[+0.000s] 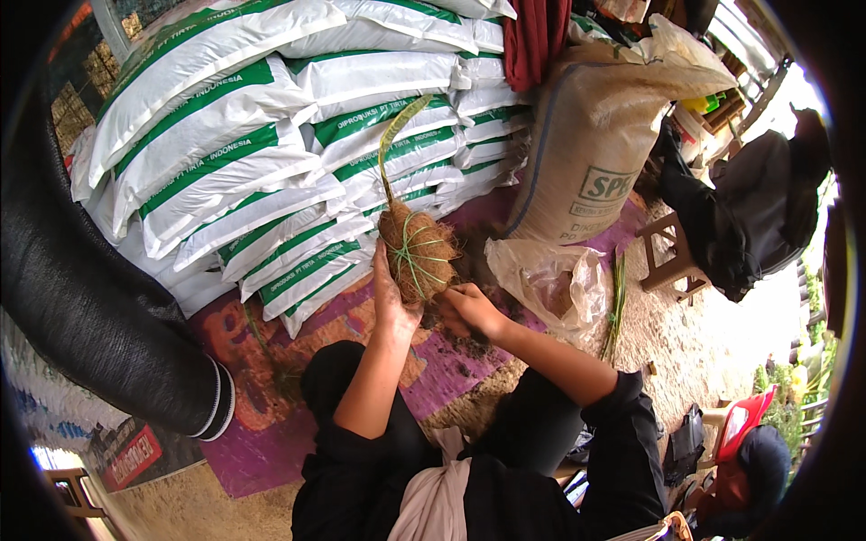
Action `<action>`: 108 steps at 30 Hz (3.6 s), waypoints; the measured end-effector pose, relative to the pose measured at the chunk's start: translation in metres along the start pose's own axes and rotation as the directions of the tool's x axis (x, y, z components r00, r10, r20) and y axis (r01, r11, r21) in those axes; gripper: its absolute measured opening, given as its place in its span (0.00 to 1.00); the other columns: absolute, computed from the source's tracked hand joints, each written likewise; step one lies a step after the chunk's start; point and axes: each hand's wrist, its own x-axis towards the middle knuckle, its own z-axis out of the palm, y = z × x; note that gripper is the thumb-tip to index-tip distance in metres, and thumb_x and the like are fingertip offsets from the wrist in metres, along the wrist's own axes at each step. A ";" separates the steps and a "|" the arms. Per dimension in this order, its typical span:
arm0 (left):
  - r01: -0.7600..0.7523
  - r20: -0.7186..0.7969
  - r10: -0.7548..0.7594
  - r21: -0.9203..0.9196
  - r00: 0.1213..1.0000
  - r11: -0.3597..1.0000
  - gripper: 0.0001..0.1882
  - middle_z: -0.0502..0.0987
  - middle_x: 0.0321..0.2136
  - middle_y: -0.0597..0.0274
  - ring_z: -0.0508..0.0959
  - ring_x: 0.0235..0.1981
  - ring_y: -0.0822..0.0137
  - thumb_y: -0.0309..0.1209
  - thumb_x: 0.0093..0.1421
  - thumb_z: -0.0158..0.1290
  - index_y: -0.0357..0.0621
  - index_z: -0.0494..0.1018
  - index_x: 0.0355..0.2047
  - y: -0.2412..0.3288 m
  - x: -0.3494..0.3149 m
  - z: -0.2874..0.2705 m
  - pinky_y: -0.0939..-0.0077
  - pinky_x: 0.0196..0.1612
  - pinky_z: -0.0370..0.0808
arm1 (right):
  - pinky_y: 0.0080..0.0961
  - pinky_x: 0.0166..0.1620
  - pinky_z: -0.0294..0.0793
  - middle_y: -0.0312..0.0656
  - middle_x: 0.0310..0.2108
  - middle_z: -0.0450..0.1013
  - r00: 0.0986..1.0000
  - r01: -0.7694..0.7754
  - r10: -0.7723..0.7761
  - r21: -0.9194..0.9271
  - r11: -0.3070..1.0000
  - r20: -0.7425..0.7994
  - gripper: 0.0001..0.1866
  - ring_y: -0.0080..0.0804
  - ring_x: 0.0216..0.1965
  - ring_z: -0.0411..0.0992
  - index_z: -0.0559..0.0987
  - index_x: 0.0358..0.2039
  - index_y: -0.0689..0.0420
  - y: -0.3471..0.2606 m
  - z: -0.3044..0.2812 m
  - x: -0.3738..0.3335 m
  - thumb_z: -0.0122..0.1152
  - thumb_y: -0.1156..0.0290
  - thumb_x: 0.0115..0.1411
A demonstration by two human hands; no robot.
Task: The person sits on a mat and wraps a green string around the root ball of a small plant. The person then picks up another plant, packs soil around its roots, and wraps the root ball with string. The person places the finished plant aside and continues with another plant.
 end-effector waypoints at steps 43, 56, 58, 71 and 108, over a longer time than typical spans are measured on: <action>0.006 -0.007 -0.007 -0.063 1.000 0.998 0.23 0.69 0.45 0.64 0.71 0.45 0.64 0.47 0.60 0.40 0.51 0.60 0.51 0.000 -0.002 -0.001 0.64 0.46 0.71 | 0.17 0.13 0.45 0.26 0.11 0.51 0.994 0.107 -0.103 0.125 0.986 -0.041 0.15 0.13 0.11 0.48 0.63 0.16 0.55 0.012 -0.001 -0.043 0.42 0.70 0.61; 0.051 0.065 -0.048 -0.056 0.997 0.997 0.22 0.69 0.45 0.63 0.71 0.44 0.65 0.46 0.61 0.37 0.49 0.60 0.51 -0.003 -0.008 0.002 0.65 0.45 0.72 | 0.19 0.13 0.45 0.31 0.13 0.51 0.997 -0.074 0.074 0.008 0.997 0.023 0.16 0.19 0.10 0.49 0.58 0.15 0.54 -0.005 -0.021 -0.008 0.39 0.68 0.61; 0.054 0.080 -0.048 -0.070 0.996 0.996 0.22 0.69 0.45 0.63 0.72 0.44 0.64 0.46 0.61 0.36 0.49 0.61 0.51 -0.004 -0.008 0.002 0.65 0.45 0.72 | 0.18 0.13 0.45 0.30 0.13 0.50 0.986 -0.104 0.099 0.027 0.994 0.135 0.16 0.18 0.11 0.48 0.58 0.15 0.53 -0.009 -0.026 -0.003 0.39 0.68 0.61; 0.199 0.177 -0.185 -0.061 0.967 0.978 0.21 0.70 0.44 0.64 0.72 0.43 0.65 0.45 0.61 0.39 0.49 0.61 0.51 -0.006 -0.009 -0.003 0.67 0.44 0.73 | 0.19 0.13 0.49 0.33 0.13 0.58 0.981 0.185 -0.158 -0.291 0.939 0.115 0.11 0.20 0.09 0.53 0.70 0.24 0.58 0.012 -0.060 0.022 0.44 0.67 0.59; 0.455 0.074 -0.538 0.444 0.840 0.772 0.22 0.71 0.44 0.62 0.72 0.43 0.71 0.42 0.59 0.45 0.42 0.65 0.49 -0.023 -0.026 0.009 0.76 0.44 0.71 | 0.19 0.37 0.66 0.34 0.32 0.71 0.920 0.376 -0.391 -0.249 0.893 -0.012 0.11 0.20 0.34 0.66 0.73 0.38 0.62 0.006 -0.123 0.018 0.54 0.75 0.52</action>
